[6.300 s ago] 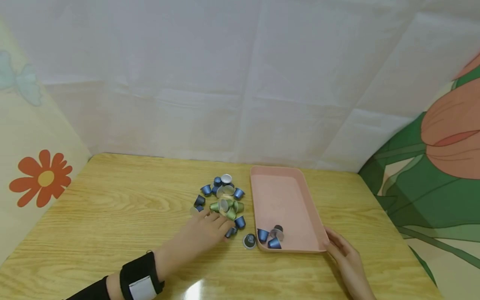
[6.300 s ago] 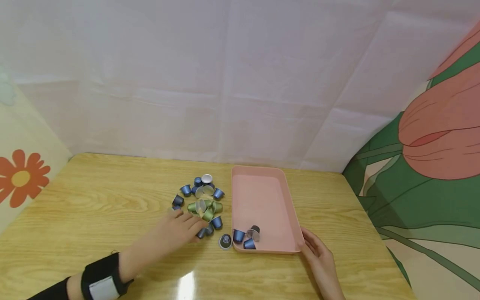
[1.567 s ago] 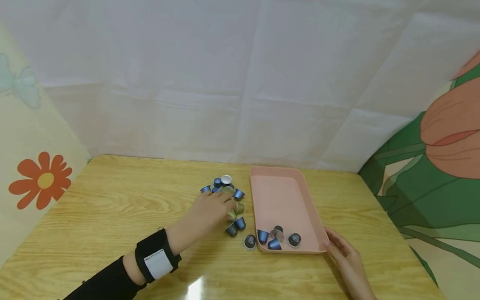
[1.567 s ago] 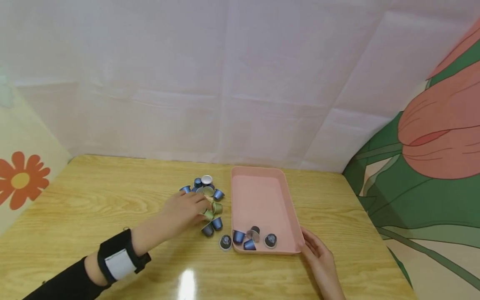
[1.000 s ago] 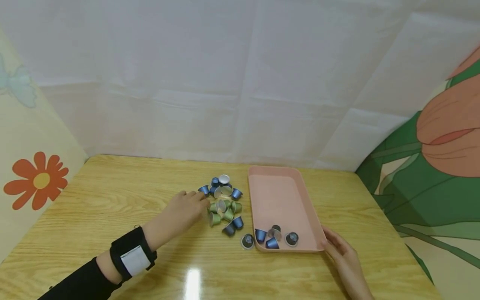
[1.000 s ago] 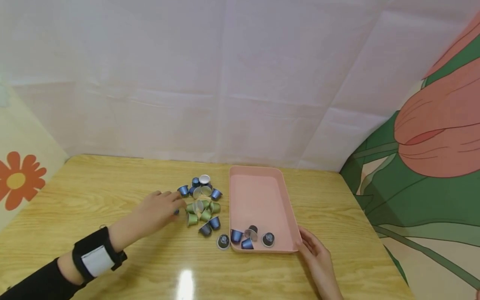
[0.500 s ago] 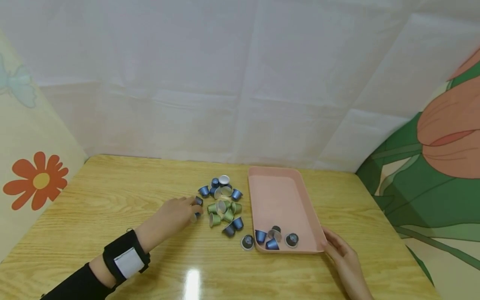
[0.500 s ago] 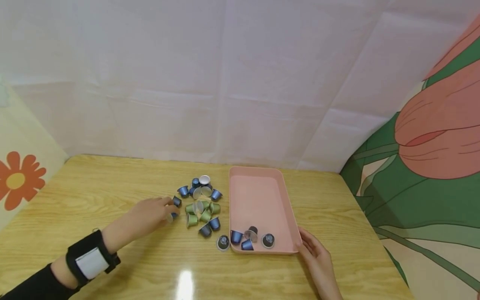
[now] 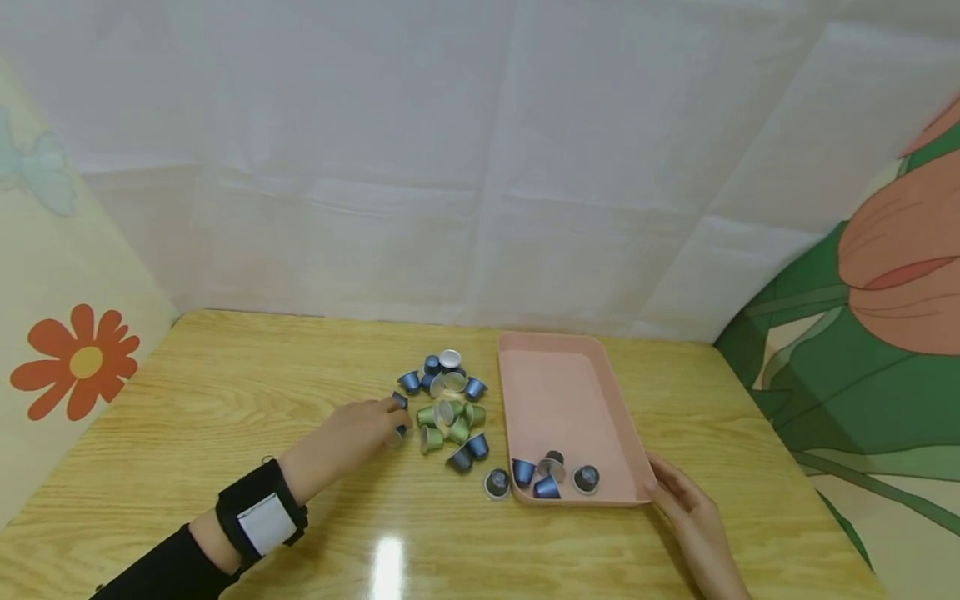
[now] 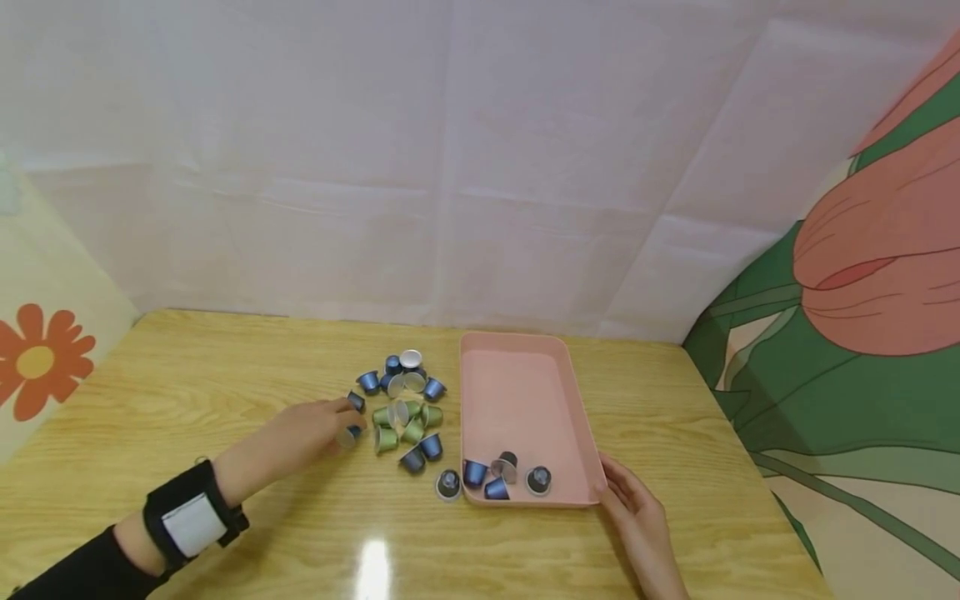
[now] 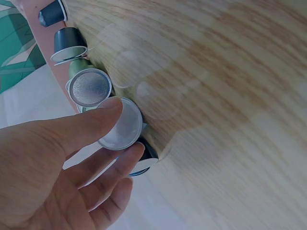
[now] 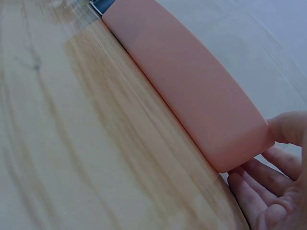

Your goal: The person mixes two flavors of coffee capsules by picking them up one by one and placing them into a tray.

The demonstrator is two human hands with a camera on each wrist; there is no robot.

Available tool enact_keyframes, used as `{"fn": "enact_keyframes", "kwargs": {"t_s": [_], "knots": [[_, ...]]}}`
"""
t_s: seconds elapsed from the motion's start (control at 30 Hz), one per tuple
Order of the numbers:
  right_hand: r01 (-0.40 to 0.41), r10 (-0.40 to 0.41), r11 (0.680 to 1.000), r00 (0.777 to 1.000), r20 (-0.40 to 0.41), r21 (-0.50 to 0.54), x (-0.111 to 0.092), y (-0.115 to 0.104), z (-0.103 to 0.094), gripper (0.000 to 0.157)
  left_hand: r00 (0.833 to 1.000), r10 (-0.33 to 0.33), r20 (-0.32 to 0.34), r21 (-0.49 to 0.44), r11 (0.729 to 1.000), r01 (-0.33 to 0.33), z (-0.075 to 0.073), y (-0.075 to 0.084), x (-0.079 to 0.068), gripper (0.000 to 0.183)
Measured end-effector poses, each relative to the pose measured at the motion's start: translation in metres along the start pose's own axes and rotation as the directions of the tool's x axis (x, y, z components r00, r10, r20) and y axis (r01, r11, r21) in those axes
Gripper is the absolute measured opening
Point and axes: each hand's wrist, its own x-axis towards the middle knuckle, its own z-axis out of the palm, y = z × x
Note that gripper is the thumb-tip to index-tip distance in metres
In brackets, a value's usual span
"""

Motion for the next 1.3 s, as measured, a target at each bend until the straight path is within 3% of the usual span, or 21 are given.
{"fn": "enact_keyframes", "kwargs": {"t_s": [0.3, 0.6, 0.93, 1.3], "knots": [[0.019, -0.019, 1.0, 1.0, -0.001, 0.007, 0.0, 0.001, 0.0, 0.062, 0.995, -0.054, 0.083, -0.05, 0.997, 0.058, 0.004, 0.002, 0.001, 0.019], [0.035, -0.035, 0.999, 0.999, -0.005, 0.008, 0.0, 0.0, 0.0, 0.061, 0.999, 0.008, 0.039, -0.075, 0.997, -0.005, 0.005, 0.003, 0.0, 0.009], [0.07, -0.07, 0.996, 0.998, -0.003, 0.048, 0.0, -0.001, 0.001, 0.059, 0.998, 0.057, 0.025, -0.079, 0.995, -0.055, 0.001, 0.007, 0.0, 0.01], [0.082, -0.082, 0.996, 0.997, -0.01, 0.036, -0.001, 0.0, 0.0, 0.058, 0.997, 0.074, 0.021, -0.043, 0.996, -0.073, -0.006, 0.027, 0.013, 0.021]]}}
